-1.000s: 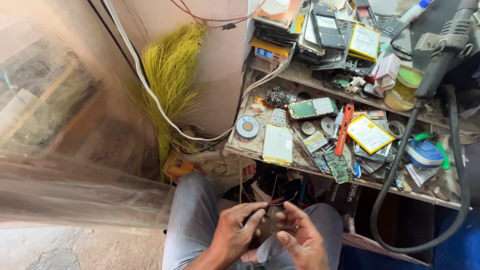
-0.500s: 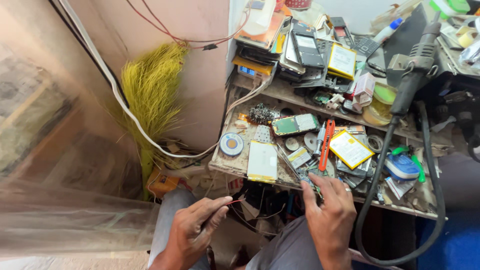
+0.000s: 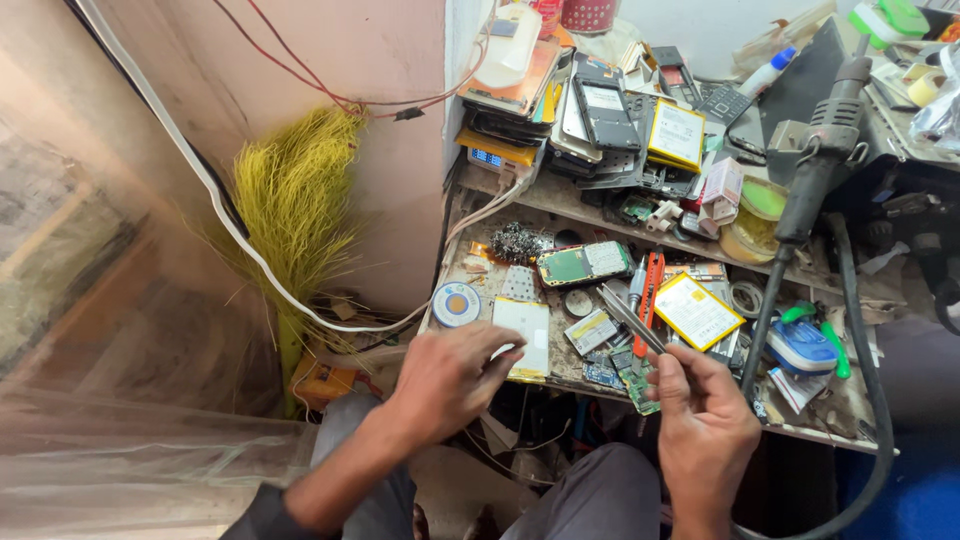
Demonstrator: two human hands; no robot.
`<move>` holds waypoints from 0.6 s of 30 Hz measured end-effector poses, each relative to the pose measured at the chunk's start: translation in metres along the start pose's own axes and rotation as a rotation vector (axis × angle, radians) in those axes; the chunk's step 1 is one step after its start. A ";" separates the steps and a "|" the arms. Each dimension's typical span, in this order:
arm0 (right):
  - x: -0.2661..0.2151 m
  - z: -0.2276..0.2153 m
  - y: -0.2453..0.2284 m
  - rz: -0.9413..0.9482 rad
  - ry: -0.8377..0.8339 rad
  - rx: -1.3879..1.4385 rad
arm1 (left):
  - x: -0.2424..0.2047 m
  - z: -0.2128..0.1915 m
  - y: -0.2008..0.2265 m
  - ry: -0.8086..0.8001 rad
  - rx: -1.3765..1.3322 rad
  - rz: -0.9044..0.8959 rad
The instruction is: The person uses a soldering iron to work on a small electronic component held in their left hand. They apply the hot tip to the component's connection points while manipulating the item on a cluttered workbench.
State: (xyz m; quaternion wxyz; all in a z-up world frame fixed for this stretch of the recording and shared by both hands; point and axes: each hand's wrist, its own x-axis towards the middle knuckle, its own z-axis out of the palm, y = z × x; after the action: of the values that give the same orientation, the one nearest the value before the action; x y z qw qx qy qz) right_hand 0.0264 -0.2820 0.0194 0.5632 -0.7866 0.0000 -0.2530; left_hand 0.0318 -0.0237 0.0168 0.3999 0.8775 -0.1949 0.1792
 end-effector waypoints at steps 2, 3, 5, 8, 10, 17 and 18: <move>0.005 -0.002 0.009 0.059 0.022 0.153 | 0.020 0.006 -0.003 -0.011 0.020 0.051; 0.010 -0.001 0.014 0.049 0.029 0.194 | 0.028 0.008 -0.006 -0.016 0.031 0.077; 0.013 0.001 0.019 0.041 0.043 0.272 | 0.042 0.011 -0.013 -0.063 0.037 0.082; 0.022 0.008 0.017 0.020 0.026 0.459 | 0.053 0.013 -0.021 -0.160 0.025 0.074; 0.027 0.015 0.014 0.076 0.015 0.523 | 0.057 0.015 -0.022 -0.203 0.001 0.079; 0.024 0.034 0.012 -0.079 -0.024 0.215 | 0.066 0.028 -0.019 -0.234 0.095 0.079; 0.023 0.036 0.011 -0.128 -0.030 0.145 | 0.065 0.031 -0.019 -0.212 0.120 0.099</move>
State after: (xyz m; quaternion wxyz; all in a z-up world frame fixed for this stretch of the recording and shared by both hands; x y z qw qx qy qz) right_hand 0.0637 -0.2610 0.0099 0.6013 -0.7459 -0.0771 -0.2760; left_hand 0.1022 -0.0491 0.0160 0.3145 0.9031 -0.2681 0.1164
